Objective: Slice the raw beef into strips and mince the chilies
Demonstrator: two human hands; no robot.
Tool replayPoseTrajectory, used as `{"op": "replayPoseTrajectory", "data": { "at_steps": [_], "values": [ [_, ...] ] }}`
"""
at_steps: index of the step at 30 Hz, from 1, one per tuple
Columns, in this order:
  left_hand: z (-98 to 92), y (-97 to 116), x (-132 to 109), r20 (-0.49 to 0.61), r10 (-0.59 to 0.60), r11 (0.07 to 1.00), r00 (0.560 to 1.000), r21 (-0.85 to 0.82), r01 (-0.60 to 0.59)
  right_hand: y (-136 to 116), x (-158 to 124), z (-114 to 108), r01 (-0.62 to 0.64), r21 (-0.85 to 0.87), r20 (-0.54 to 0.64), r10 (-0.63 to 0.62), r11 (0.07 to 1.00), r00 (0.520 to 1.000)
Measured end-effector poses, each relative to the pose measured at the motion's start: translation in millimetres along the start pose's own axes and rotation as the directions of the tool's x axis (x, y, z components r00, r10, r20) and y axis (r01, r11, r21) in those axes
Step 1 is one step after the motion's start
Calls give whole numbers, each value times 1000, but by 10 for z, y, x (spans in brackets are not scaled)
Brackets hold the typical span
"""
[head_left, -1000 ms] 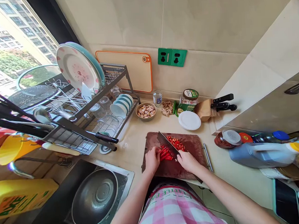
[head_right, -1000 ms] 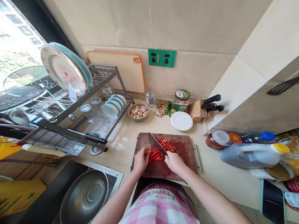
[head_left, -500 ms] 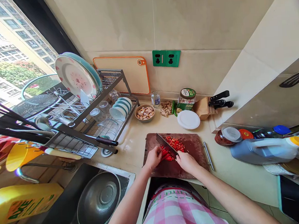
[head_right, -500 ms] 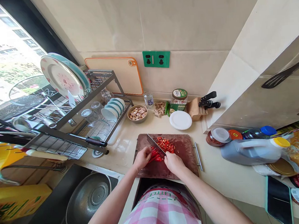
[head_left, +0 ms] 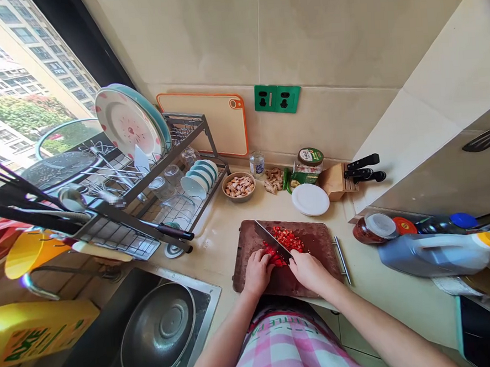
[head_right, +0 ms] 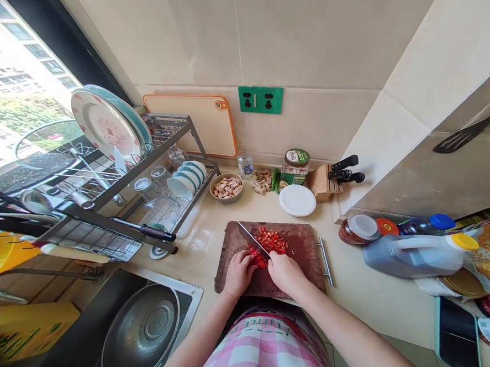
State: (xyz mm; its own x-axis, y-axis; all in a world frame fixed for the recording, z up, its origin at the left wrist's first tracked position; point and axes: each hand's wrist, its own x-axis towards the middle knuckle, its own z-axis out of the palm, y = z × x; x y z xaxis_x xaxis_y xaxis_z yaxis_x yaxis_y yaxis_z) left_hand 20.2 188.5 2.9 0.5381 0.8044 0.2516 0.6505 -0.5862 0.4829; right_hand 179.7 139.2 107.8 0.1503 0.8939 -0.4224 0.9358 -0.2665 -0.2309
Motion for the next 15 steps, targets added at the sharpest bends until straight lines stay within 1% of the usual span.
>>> {"op": "replayPoseTrajectory", "data": {
  "at_steps": [3,6,8,12,15],
  "values": [
    [61,-16,12,-5,-9,1000,1000,4,9,-49,-71,5,-2,-31,1,2,1000,1000],
    [98,-33,42,-3,4,1000,1000,-23,-4,-74,-89,63,-18,-67,9,19,998,1000],
    [106,-37,65,1,-12,999,1000,-42,12,-78,-66,127,-29,-87,20,31,996,999],
    [91,-39,94,26,-94,992,995,-82,95,-86,36,264,-47,-113,44,52,992,998],
    [76,-45,90,31,-109,987,994,-120,112,-88,121,260,-48,-117,41,53,992,998]
  ]
}}
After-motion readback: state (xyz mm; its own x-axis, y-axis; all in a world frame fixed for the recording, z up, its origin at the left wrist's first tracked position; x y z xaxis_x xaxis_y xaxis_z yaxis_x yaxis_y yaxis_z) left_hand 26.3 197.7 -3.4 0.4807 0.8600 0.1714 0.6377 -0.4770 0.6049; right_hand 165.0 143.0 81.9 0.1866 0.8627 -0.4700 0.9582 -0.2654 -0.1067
